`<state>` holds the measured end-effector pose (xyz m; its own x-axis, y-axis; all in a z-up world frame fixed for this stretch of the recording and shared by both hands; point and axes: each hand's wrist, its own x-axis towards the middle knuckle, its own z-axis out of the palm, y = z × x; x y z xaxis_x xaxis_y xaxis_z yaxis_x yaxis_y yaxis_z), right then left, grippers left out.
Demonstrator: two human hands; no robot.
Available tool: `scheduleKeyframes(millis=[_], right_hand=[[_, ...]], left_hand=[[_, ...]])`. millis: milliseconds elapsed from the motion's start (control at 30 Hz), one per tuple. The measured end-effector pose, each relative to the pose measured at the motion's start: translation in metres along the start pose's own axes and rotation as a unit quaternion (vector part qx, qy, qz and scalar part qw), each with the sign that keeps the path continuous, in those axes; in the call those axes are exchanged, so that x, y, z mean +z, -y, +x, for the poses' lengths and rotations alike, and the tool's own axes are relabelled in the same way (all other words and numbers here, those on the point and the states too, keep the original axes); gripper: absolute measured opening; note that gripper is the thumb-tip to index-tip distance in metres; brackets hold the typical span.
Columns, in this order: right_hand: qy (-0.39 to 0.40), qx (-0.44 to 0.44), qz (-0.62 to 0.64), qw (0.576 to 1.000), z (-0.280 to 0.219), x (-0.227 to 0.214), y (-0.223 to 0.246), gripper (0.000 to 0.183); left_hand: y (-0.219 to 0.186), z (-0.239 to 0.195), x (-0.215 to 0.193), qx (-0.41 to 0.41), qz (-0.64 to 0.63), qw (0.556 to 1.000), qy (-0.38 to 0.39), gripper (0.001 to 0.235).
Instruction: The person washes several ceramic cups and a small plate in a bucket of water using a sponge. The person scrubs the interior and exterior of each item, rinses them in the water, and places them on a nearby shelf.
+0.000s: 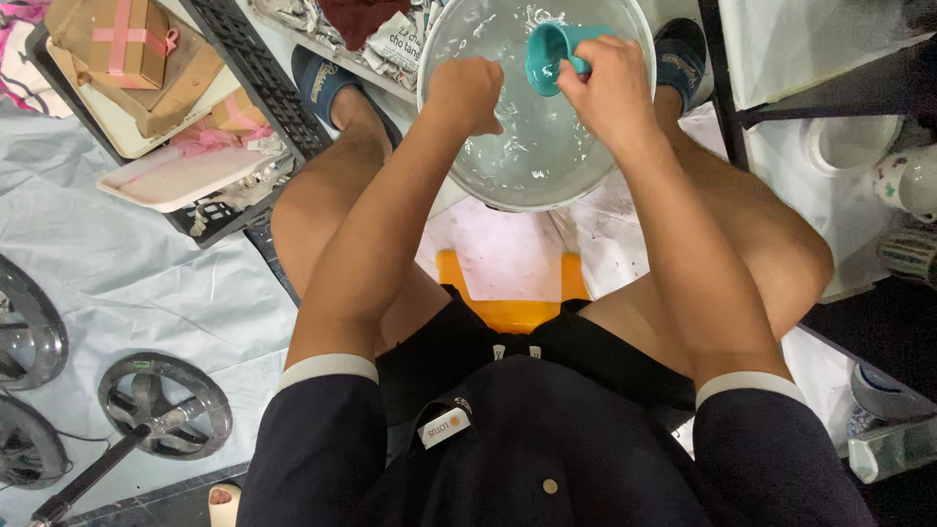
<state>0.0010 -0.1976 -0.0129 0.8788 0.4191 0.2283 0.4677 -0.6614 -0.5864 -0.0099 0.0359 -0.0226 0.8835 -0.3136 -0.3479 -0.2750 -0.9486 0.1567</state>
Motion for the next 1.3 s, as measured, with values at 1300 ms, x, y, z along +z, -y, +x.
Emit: scheduleKeyframes(millis=[1300], right_hand=[[0.192, 0.034, -0.186, 0.963, -0.051, 0.063, -0.039, 0.028]], left_hand=[[-0.007, -0.021, 0.011, 0.084, -0.092, 0.989, -0.079, 0.04]])
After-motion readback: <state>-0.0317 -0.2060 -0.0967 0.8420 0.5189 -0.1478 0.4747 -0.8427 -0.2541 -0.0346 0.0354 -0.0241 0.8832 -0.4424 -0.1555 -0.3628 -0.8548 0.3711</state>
